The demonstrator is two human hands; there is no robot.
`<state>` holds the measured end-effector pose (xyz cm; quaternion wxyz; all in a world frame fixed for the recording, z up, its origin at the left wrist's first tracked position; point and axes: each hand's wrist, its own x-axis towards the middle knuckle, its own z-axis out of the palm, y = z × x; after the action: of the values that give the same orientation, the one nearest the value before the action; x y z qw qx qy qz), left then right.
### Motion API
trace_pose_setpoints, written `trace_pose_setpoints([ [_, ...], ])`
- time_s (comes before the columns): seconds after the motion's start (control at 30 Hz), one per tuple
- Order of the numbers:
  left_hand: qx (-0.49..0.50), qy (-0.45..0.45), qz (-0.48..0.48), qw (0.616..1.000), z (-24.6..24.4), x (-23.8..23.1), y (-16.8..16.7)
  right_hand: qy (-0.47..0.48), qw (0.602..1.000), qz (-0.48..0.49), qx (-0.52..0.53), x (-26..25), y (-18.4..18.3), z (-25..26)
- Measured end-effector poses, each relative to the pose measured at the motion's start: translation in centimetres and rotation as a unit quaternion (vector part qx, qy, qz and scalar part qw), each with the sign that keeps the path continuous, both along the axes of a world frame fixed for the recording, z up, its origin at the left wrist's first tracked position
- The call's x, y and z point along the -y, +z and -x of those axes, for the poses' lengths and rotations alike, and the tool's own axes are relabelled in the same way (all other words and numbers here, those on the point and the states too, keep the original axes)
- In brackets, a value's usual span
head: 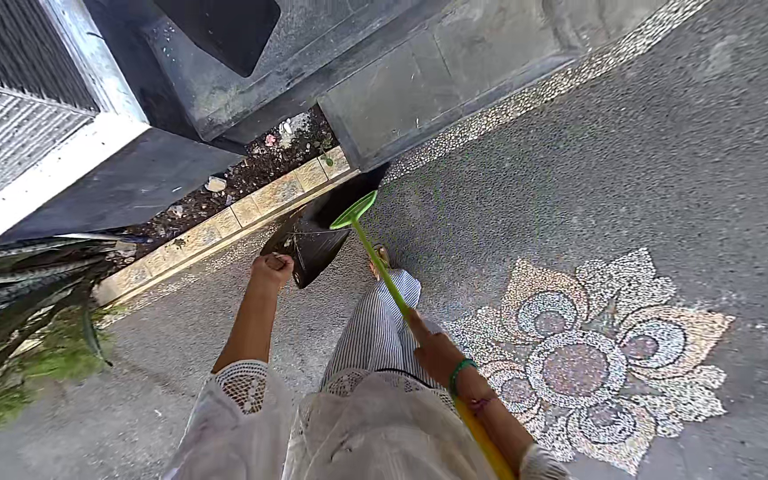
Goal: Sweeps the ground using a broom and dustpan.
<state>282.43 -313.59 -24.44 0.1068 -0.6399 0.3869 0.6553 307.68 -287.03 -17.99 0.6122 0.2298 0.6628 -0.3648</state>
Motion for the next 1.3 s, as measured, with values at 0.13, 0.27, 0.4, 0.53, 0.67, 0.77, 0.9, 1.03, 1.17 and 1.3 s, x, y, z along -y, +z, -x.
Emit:
trace_pose_setpoints([
  [0.13,-0.009,-0.001,-0.010,1.000,0.0,-0.3,0.3,-0.059,0.998,-0.010,-0.007,-5.2,5.1,-4.1],
  [0.27,-0.005,0.002,-0.005,1.000,-0.5,0.1,-0.2,-0.141,0.979,-0.143,-0.029,-10.2,6.2,-7.1],
  [0.4,-0.009,-0.011,-0.005,1.000,-1.2,-0.7,-0.5,-0.201,0.949,-0.240,-0.032,-14.4,1.4,-4.9],
  [0.53,-0.012,-0.029,0.004,1.000,-1.5,-1.9,-0.4,-0.180,0.961,-0.210,0.009,-10.5,-3.9,-3.5],
  [0.67,-0.027,-0.059,0.009,0.998,-1.9,-2.3,-0.7,-0.114,0.990,-0.076,0.027,0.8,-4.2,-5.1],
  [0.77,-0.038,-0.072,-0.012,0.997,-2.7,-1.9,-1.2,-0.113,0.994,0.000,-0.003,4.7,-2.6,-6.6],
  [0.9,-0.052,-0.081,-0.050,0.994,-3.2,0.9,-1.3,-0.163,0.986,0.016,-0.025,5.5,2.1,-10.3],
  [1.03,-0.059,-0.067,-0.077,0.993,-4.5,4.7,-1.6,-0.274,0.957,-0.079,-0.049,4.4,3.5,-16.0],
  [1.17,-0.048,-0.053,-0.083,0.994,-6.5,6.4,-1.7,-0.359,0.909,-0.200,-0.071,1.1,0.2,-17.5],
  [1.3,-0.047,-0.051,-0.081,0.994,-7.9,7.3,-2.0,-0.422,0.877,-0.226,-0.044,1.1,-5.2,-14.7],
])
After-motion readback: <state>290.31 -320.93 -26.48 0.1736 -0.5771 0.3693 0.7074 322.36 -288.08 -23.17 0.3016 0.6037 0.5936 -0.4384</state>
